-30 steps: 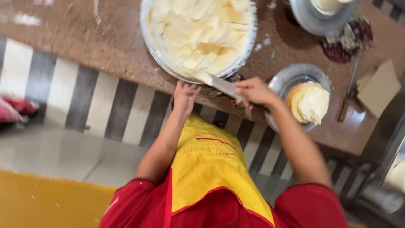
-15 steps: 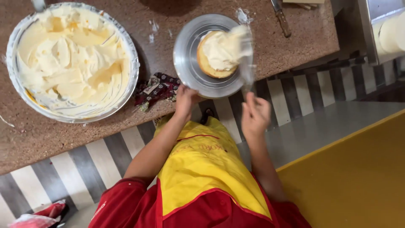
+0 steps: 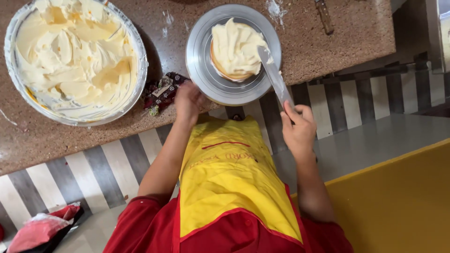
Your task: The person is preparing and assembling a cake, including icing and layering.
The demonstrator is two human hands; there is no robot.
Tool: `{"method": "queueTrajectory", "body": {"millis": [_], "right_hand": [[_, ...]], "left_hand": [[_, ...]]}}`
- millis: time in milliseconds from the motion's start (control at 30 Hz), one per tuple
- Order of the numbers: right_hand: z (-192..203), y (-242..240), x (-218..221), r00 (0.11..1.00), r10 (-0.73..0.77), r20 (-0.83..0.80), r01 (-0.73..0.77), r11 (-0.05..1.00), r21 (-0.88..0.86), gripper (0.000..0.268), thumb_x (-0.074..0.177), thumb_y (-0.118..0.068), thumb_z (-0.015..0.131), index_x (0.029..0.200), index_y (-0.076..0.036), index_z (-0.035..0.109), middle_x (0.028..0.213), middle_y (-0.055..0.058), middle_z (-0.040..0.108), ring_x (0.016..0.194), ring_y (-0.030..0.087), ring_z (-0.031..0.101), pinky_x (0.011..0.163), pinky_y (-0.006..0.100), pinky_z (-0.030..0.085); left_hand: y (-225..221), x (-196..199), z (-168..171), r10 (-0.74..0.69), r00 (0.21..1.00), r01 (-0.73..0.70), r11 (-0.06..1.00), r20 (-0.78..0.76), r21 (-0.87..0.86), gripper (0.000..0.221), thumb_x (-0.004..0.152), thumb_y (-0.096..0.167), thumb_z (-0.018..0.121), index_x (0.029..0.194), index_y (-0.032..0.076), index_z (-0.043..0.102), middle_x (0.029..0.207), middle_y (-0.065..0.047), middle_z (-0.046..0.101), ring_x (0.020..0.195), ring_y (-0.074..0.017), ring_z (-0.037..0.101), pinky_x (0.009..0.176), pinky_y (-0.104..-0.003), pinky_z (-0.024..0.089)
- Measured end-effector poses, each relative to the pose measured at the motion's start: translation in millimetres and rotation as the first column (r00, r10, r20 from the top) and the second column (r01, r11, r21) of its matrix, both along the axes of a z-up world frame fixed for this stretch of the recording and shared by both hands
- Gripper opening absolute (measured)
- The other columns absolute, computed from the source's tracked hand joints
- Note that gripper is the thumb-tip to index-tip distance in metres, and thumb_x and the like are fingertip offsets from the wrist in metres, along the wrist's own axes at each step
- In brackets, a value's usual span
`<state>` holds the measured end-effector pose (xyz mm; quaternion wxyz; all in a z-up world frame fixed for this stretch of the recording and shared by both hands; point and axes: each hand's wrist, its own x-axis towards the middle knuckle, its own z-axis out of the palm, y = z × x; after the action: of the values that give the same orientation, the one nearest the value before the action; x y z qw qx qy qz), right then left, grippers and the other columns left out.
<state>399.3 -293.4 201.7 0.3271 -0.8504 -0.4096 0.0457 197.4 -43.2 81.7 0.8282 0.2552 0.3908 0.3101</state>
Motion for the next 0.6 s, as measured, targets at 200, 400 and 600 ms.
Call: {"method": "queueTrajectory", "body": {"millis": [200, 400, 600], "right_hand": [[0, 5, 0, 1.0, 0.023, 0.004, -0.023, 1.0, -0.003, 0.034, 0.089, -0.008, 0.083, 0.122, -0.012, 0.078, 0.105, 0.012, 0.067, 0.084, 0.023, 0.067, 0.075, 0.034, 0.054], [3, 3, 1, 0.998, 0.053, 0.015, -0.053, 0.998, 0.029, 0.035, 0.09, -0.006, 0.083, 0.124, -0.013, 0.078, 0.103, 0.012, 0.069, 0.087, 0.022, 0.067, 0.076, 0.034, 0.053], [-31, -19, 4, 0.96, 0.013, -0.279, 0.03, 0.988, 0.148, 0.034, 0.092, -0.005, 0.081, 0.124, -0.01, 0.075, 0.099, 0.008, 0.069, 0.083, 0.016, 0.064, 0.072, 0.03, 0.051]], "left_hand": [[-32, 4, -6, -0.345, 0.938, 0.335, 0.914, -0.004, -0.229, 0.017, 0.101, 0.016, 0.062, 0.096, 0.006, 0.049, 0.11, -0.016, 0.067, 0.112, -0.0305, 0.068, 0.1, -0.044, 0.055], [-11, 7, 14, -0.237, 0.971, 0.226, 0.957, -0.039, -0.182, 0.01, 0.1, 0.014, 0.059, 0.094, 0.007, 0.055, 0.104, -0.013, 0.066, 0.103, -0.0271, 0.065, 0.096, -0.04, 0.057], [-7, 5, 25, 0.018, 1.0, -0.018, 0.992, 0.001, -0.127, 0.016, 0.099, 0.016, 0.052, 0.105, 0.005, 0.062, 0.098, -0.007, 0.062, 0.085, -0.0156, 0.058, 0.081, -0.034, 0.052]]}}
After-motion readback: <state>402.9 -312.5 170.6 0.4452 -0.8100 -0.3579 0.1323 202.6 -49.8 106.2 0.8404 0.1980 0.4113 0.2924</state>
